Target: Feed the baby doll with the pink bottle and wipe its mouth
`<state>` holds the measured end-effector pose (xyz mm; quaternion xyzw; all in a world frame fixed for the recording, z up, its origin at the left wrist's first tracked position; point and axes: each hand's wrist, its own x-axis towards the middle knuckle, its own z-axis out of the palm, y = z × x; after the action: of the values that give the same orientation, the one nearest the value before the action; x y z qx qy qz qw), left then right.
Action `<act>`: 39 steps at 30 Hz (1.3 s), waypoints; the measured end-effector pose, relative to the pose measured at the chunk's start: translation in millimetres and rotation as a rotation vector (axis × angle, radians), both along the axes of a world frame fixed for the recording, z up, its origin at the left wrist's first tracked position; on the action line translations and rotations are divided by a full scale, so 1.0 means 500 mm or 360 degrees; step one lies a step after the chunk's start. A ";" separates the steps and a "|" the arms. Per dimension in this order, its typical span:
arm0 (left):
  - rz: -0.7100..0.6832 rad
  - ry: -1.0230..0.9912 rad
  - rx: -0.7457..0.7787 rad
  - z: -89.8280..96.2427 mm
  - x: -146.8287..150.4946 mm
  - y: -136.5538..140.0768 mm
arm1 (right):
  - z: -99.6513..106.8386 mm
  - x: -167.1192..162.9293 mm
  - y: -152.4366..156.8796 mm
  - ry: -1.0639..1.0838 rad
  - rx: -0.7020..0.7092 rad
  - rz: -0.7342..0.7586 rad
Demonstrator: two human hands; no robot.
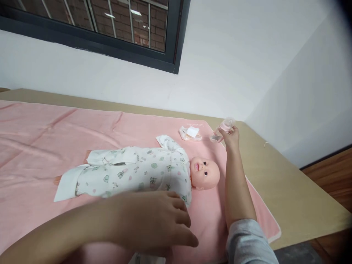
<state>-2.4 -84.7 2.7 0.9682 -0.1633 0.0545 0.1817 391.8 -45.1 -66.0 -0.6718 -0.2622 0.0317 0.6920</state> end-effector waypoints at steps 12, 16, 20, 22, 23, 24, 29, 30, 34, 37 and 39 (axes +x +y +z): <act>0.1144 -0.0781 -0.0945 -0.017 0.028 0.128 | 0.149 -0.292 -0.091 -0.0268 0.0109 0.1158; 0.1232 -0.0863 -0.0568 -0.024 0.039 0.104 | 0.148 -0.362 -0.119 -0.0411 0.0037 0.1339; 0.1233 -0.0913 -0.0488 -0.024 0.045 0.087 | 0.145 -0.404 -0.137 -0.0408 0.0004 0.1401; 0.1310 -0.0904 -0.0525 -0.026 0.045 0.085 | 0.144 -0.416 -0.139 -0.0399 -0.0003 0.1401; 0.1355 -0.0888 -0.0549 -0.026 0.045 0.086 | 0.143 -0.419 -0.139 -0.0399 -0.0002 0.1399; 0.1400 -0.0872 -0.0573 -0.027 0.045 0.088 | 0.143 -0.421 -0.138 -0.0399 -0.0007 0.1403; 0.1446 -0.0819 -0.0653 -0.025 0.046 0.096 | 0.138 -0.422 -0.130 -0.0371 -0.0070 0.1436; 0.1436 -0.0814 -0.0663 -0.024 0.046 0.097 | 0.137 -0.422 -0.130 -0.0367 -0.0076 0.1438; 0.1455 -0.0832 -0.0653 -0.023 0.049 0.098 | 0.135 -0.423 -0.127 -0.0407 -0.0079 0.1430; 0.1528 -0.0847 -0.0593 -0.023 0.050 0.099 | 0.134 -0.422 -0.126 -0.0457 -0.0071 0.1414; 0.1544 -0.0842 -0.0571 -0.024 0.051 0.101 | 0.133 -0.419 -0.125 -0.0491 -0.0066 0.1407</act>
<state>22.9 -34.3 -9.1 0.8397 0.2709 0.3985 0.2502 182.1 -107.7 0.7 -0.5063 -0.6223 0.2285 0.5515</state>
